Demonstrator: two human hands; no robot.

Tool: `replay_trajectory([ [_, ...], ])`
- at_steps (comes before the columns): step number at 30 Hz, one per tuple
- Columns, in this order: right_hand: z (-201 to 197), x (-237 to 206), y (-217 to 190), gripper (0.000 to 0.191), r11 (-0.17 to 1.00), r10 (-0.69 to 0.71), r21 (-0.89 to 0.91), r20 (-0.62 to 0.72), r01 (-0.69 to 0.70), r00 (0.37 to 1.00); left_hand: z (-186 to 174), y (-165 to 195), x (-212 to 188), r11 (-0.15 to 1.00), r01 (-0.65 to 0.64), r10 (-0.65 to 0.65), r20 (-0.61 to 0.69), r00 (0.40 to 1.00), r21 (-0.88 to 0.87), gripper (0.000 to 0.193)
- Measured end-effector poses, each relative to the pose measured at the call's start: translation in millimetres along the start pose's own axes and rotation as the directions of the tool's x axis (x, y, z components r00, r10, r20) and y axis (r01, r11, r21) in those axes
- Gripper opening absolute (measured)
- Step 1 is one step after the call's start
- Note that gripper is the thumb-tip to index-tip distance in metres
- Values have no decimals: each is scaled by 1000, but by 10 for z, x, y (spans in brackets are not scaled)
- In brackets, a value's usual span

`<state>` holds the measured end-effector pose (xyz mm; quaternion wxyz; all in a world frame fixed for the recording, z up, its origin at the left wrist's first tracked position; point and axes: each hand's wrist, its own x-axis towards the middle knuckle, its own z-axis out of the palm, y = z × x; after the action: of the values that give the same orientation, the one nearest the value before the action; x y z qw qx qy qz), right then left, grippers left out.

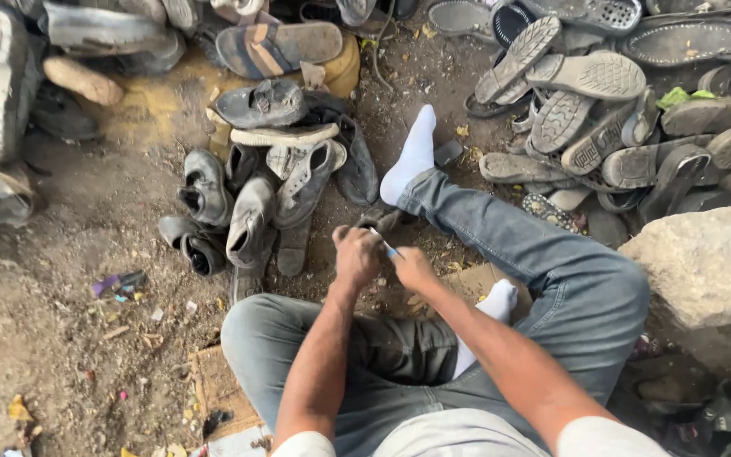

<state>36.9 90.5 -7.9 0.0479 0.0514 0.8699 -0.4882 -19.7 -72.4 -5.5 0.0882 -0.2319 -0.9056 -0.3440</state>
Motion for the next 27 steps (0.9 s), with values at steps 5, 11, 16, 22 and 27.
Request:
replay_trajectory([
  [5,-134,-376,172,24,615,539,473,331,-631,774,16,150,84,913,157,-151,46,987,-375,14],
  [11,84,-370,160,29,999,-36,-26,-217,31,976,165,191,32,384,511,-432,340,835,-769,12],
  [16,204,-584,255,25,994,69,-63,-231,-86,971,401,252,-75,194,502,-511,349,785,-843,13],
  [22,44,-747,219,17,956,236,-114,-244,-269,941,779,378,-97,-217,444,-509,489,708,-869,16],
  [27,104,-934,140,18,978,141,-124,-199,-167,970,830,293,-82,-289,378,-484,475,735,-880,18],
])
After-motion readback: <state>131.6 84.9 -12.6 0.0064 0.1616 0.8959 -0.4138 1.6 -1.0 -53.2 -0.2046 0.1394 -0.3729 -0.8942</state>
